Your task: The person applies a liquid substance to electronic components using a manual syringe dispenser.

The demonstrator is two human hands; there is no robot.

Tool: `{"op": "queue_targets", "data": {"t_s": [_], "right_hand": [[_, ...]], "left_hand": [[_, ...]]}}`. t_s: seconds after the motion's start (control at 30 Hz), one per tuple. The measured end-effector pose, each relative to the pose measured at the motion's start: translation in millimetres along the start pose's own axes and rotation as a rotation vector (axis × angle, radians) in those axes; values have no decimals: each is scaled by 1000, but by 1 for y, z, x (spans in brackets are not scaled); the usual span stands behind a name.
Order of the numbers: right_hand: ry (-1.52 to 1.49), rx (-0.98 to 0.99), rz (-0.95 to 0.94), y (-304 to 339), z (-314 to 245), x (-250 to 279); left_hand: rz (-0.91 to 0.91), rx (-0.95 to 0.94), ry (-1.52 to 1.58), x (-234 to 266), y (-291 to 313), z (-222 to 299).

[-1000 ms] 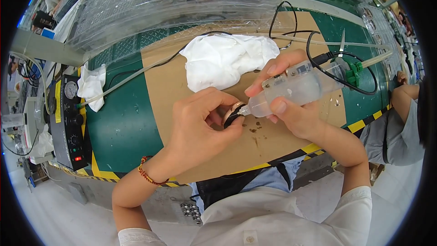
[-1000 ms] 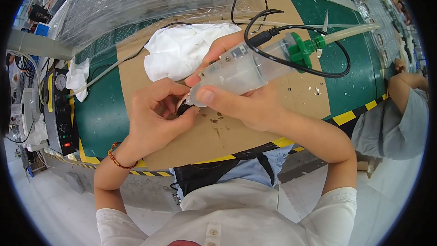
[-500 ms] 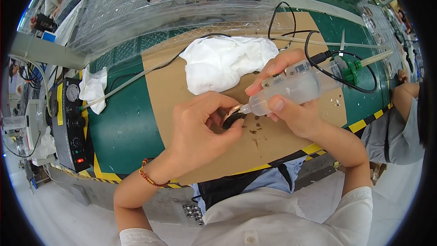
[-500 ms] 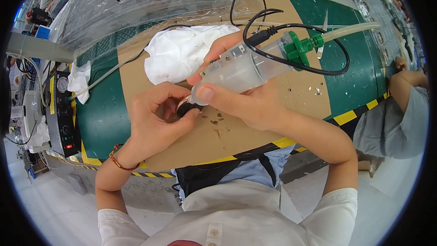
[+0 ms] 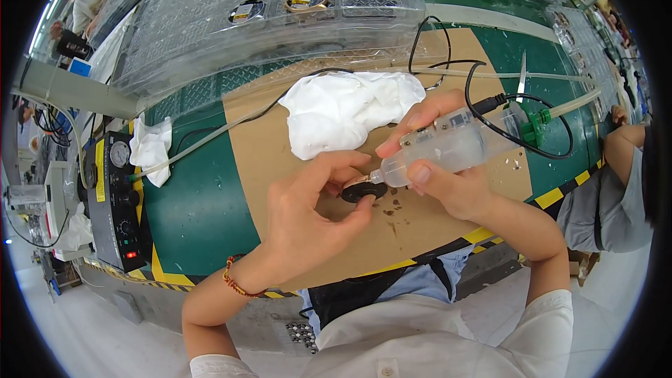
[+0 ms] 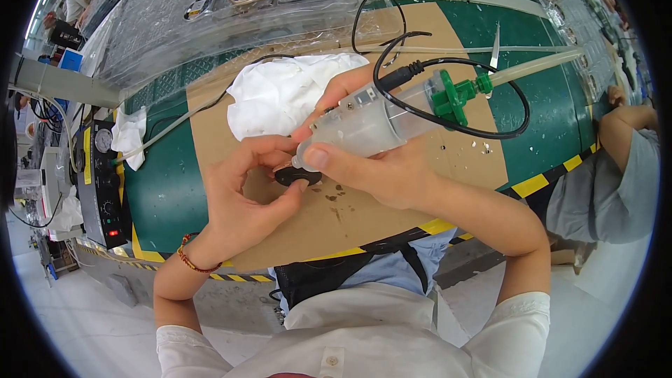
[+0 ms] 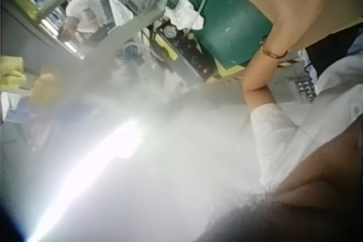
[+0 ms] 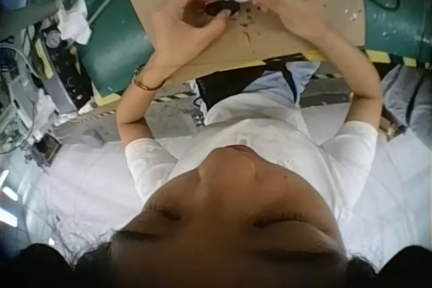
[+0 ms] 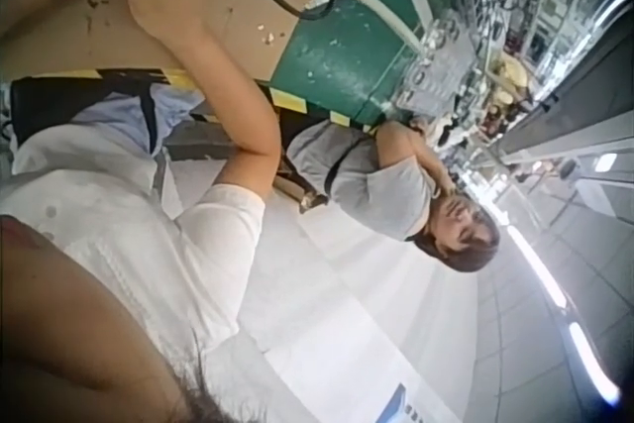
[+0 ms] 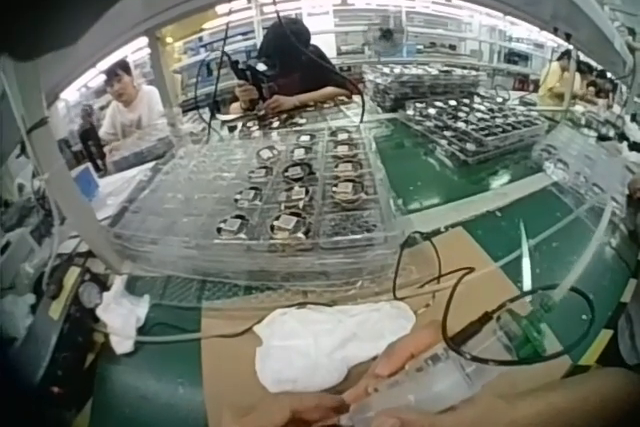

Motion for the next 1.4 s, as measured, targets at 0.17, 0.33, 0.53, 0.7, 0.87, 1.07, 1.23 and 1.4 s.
{"op": "queue_targets", "data": {"t_s": [0.17,0.33,0.53,0.7,0.87,1.07,1.23,1.4], "right_hand": [[3,12,7,0,-2,1],[14,29,18,0,-2,2],[27,40,15,-1,-4,2],[34,51,21,-1,-5,2],[34,51,36,0,-5,3],[32,48,38,0,-5,4],[40,61,32,1,-6,5],[56,52,42,0,-6,6]], "left_hand": [[-29,-134,-60,0,-2,5],[-65,-145,-101,1,-3,9],[-54,-154,-93,2,-3,8],[-49,-157,-89,3,-3,7],[-43,-170,-76,2,-3,7],[-46,-160,-83,3,-3,6],[-42,-157,-77,3,-4,6],[-50,-162,-72,3,-4,4]]}}
Point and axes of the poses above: each hand's wrist, its own y-axis away from the middle knuckle, its own x-axis out of the back of the hand, z = x × y, the point moved 6 cm from there along -y, towards the middle knuckle, and after that the axes turned 8 degrees about -z, right-handed, at the moved point
